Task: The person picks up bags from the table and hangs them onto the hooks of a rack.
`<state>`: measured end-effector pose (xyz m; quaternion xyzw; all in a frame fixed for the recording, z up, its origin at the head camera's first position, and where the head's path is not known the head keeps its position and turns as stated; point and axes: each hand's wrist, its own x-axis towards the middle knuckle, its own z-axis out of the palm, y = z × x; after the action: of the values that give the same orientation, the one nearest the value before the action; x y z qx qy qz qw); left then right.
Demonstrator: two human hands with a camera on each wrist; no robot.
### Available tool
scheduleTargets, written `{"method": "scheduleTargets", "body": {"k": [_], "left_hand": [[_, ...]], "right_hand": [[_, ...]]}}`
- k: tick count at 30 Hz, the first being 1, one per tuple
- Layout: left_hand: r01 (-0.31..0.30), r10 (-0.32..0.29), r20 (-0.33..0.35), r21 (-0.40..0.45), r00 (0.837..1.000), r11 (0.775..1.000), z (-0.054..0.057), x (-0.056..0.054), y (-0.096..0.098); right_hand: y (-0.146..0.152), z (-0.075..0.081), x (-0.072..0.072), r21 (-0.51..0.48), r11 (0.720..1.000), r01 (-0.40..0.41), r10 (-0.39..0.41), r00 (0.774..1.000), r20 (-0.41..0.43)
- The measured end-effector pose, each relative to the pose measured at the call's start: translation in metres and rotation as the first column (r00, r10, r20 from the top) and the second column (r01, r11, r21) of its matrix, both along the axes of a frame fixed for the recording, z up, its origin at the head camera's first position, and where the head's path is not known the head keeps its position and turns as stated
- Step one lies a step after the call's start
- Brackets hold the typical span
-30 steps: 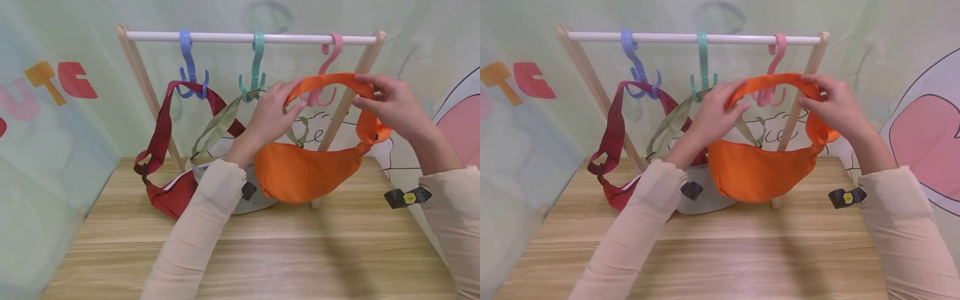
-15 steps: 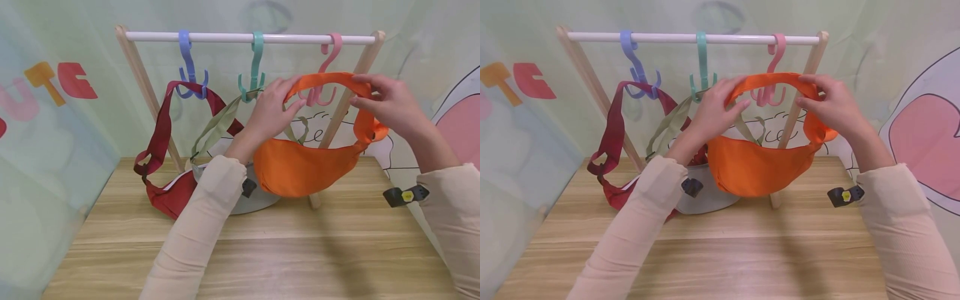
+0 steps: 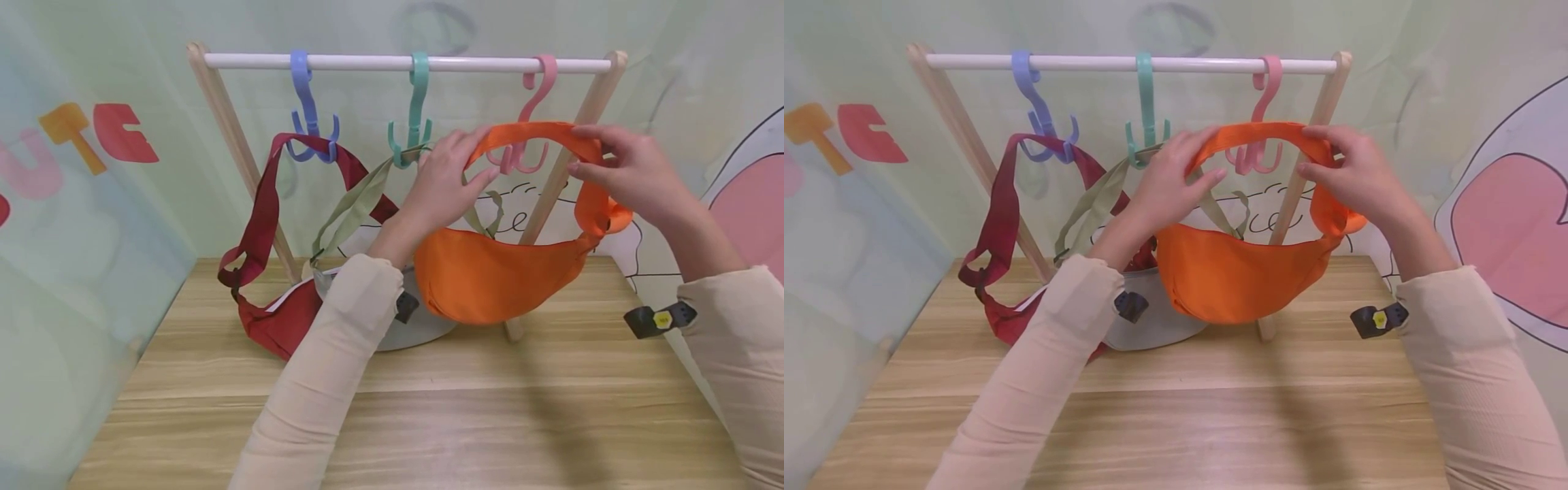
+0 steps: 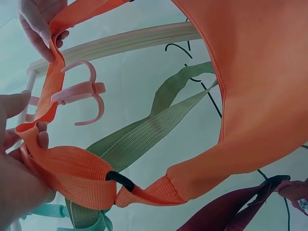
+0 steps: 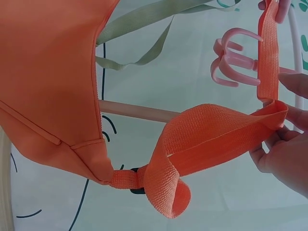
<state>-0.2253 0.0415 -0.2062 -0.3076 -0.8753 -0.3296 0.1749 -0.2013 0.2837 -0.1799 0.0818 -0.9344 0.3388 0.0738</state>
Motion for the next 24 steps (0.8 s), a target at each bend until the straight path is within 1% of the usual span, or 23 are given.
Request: {"method": "scheduleTargets", "body": {"k": [7,17,24], "left_hand": [[0.005,-0.005,0.019,-0.013,1.0,1.0,-0.002,0.0,0.0],[0.023,-0.023,0.024,-0.01,0.999,1.0,-0.007,0.001,-0.001],[0.039,-0.038,0.043,-0.009,0.998,0.999,-0.012,0.002,-0.002]], "right_hand": [[0.001,-0.002,0.001,-0.001,1.0,-0.012,0.012,1.0,-0.002],[0.003,-0.005,0.001,-0.008,1.0,-0.015,0.015,1.0,0.007],[0.005,-0.011,0.004,-0.025,0.999,-0.041,0.041,0.999,0.005]]}}
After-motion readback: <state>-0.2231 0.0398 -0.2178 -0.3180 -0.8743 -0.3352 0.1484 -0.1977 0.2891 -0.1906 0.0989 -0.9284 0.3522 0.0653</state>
